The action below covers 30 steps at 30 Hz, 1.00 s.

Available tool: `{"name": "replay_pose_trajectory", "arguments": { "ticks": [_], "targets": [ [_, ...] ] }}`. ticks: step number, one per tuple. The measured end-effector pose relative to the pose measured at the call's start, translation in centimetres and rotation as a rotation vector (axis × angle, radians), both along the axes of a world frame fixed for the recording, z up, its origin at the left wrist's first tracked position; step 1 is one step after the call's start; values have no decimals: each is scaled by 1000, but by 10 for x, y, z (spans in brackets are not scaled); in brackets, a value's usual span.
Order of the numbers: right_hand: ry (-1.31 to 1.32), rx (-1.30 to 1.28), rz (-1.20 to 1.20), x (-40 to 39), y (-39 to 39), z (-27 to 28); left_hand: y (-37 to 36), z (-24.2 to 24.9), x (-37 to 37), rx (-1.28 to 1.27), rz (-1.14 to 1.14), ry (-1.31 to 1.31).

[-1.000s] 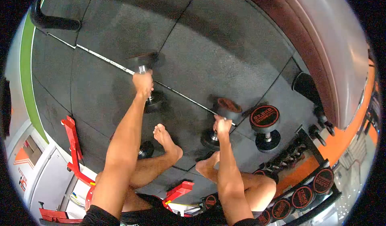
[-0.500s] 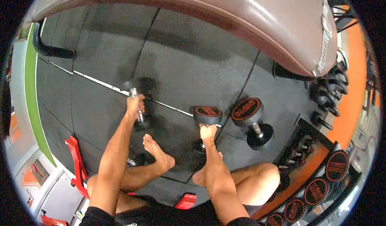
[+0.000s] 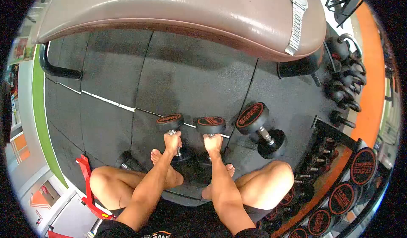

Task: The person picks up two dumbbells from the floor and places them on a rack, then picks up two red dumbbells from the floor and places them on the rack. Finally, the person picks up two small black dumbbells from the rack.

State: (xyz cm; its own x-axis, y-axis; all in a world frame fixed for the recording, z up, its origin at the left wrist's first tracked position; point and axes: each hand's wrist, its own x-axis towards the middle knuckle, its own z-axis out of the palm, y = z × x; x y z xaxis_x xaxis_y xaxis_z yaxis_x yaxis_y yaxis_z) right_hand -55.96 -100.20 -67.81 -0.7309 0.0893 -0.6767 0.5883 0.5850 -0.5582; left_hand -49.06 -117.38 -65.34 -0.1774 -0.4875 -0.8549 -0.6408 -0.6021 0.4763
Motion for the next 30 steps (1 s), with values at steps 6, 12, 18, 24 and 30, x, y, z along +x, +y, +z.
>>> {"name": "replay_pose_trajectory", "arguments": {
  "ticks": [6,12,18,24,30],
  "targets": [
    [-136,47,-26,-4,0,1,6,7,-9,-93,70,30],
    [27,-28,-6,7,3,-15,-4,12,-7,85,-82,35],
    [111,-5,26,9,4,-17,5,-2,-8,-41,-33,-57],
    [108,25,27,5,2,-9,7,-3,-9,-73,-31,-90],
    [104,21,48,1,2,-3,13,-9,-13,-125,-41,-152]
  ]
}}
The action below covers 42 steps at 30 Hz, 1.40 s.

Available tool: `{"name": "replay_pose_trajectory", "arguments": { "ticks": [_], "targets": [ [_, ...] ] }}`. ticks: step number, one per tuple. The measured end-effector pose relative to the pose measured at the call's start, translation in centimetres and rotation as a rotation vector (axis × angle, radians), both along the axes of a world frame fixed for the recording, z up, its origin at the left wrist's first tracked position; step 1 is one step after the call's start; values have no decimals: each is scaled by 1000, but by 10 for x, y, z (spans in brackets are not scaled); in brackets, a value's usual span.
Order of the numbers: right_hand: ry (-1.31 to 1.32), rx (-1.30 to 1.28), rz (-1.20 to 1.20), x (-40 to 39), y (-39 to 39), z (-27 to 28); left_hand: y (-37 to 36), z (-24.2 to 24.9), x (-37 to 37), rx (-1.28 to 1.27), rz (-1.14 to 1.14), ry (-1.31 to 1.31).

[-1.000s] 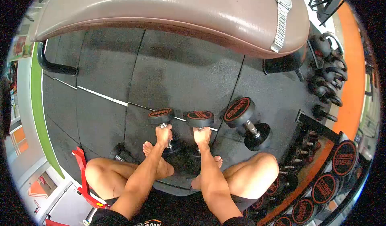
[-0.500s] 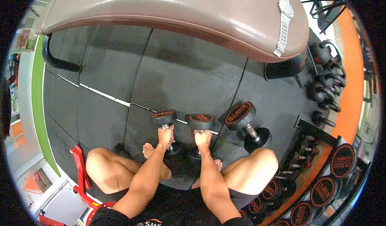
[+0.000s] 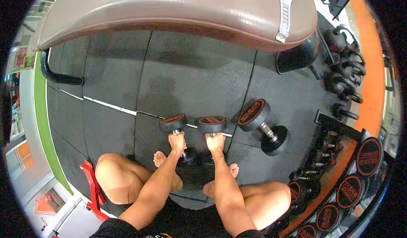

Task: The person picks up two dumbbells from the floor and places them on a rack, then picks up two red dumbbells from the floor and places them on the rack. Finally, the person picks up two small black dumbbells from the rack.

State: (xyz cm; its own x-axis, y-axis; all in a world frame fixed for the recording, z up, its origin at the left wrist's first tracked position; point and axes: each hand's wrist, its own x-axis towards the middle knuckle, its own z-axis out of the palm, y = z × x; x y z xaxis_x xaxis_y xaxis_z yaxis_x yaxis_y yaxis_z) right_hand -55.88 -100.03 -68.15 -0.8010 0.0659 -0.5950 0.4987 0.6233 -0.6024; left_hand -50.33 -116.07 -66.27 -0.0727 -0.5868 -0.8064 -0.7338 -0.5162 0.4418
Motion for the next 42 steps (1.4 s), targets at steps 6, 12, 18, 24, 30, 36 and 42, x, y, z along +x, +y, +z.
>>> {"name": "replay_pose_trajectory", "arguments": {
  "ticks": [6,12,18,24,30,36,42],
  "targets": [
    [-175,-16,-5,-7,1,12,0,-5,6,8,-17,78],
    [-301,-125,-64,-10,3,18,2,14,12,100,31,205],
    [-262,-274,-218,7,9,33,14,40,50,229,38,277],
    [-360,-432,-329,23,14,119,23,110,55,253,-2,297],
    [-455,-587,-396,34,26,246,12,246,54,326,-180,323],
    [-527,-733,-472,44,45,418,17,406,52,543,-192,322],
    [-540,-908,-565,57,78,599,28,597,47,633,-282,395]
  ]
}}
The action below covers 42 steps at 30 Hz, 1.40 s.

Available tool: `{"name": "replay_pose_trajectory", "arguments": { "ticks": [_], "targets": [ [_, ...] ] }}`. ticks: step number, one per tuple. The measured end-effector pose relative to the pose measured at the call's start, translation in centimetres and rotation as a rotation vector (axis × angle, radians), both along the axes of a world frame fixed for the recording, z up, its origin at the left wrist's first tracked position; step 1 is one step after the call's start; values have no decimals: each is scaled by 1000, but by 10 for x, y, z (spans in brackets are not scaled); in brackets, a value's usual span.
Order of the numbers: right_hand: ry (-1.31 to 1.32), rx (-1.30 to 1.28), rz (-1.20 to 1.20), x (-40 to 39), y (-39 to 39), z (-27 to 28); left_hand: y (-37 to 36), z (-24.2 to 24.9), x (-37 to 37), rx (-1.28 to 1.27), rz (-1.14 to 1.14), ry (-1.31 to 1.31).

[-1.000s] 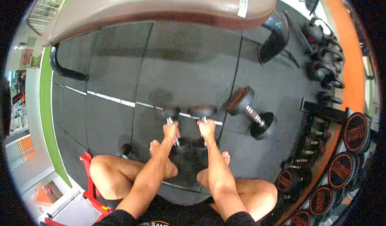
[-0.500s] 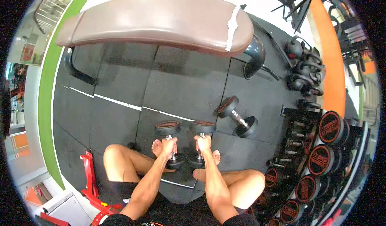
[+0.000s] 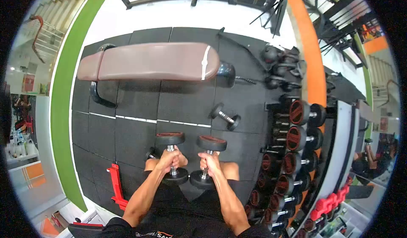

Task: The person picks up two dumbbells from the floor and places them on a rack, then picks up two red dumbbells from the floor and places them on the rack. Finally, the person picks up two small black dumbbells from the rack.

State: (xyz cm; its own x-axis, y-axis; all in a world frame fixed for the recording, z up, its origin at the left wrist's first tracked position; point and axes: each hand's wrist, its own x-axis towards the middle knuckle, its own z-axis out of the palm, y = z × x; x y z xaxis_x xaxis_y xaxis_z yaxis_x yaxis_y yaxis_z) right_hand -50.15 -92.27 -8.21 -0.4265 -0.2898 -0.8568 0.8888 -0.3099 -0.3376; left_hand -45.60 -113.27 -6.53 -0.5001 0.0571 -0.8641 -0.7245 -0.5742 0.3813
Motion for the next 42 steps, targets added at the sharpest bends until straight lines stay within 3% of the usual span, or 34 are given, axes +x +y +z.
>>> {"name": "replay_pose_trajectory", "arguments": {
  "ticks": [6,10,14,25,32,42],
  "targets": [
    [48,-49,-87,-4,38,168,13,141,-15,132,-102,68],
    [157,-116,-221,-8,66,246,27,193,-29,200,-154,158],
    [237,-200,-374,3,79,283,32,250,-47,290,-263,286],
    [637,-102,-772,84,79,390,59,314,-76,399,-581,424],
    [1085,-93,-957,164,84,437,91,346,-78,590,-891,597],
    [1319,231,-1105,240,128,443,184,365,-50,617,-1103,652]
  ]
}}
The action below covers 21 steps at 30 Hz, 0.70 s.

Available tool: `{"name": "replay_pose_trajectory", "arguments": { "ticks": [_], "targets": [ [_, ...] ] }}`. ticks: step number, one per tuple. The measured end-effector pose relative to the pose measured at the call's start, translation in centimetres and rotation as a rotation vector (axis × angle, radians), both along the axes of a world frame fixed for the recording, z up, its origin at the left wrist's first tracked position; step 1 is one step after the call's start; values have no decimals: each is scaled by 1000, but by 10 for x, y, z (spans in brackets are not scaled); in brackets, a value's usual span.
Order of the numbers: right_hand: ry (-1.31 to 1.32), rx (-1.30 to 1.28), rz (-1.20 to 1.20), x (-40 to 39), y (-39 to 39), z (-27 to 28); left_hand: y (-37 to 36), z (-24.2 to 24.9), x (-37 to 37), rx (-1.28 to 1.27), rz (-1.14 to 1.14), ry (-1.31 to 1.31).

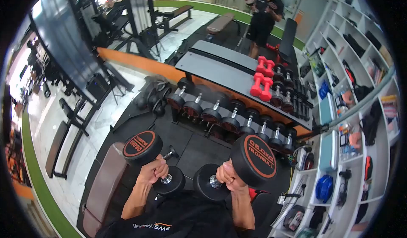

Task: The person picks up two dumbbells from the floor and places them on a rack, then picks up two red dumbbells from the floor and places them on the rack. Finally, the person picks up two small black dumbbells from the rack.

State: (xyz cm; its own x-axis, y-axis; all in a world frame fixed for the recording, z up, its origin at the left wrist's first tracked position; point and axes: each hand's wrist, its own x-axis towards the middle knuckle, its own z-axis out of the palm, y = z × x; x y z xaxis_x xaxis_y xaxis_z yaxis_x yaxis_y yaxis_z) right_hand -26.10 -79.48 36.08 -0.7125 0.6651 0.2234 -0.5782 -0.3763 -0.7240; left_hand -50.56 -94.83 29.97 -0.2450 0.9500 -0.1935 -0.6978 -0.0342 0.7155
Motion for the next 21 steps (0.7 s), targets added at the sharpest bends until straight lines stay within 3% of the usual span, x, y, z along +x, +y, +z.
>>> {"name": "replay_pose_trajectory", "arguments": {
  "ticks": [12,21],
  "targets": [
    [-60,193,-209,68,116,-3,144,15,31,26,-58,145],
    [-48,216,-265,80,190,-9,204,11,16,13,-38,213]
  ]
}}
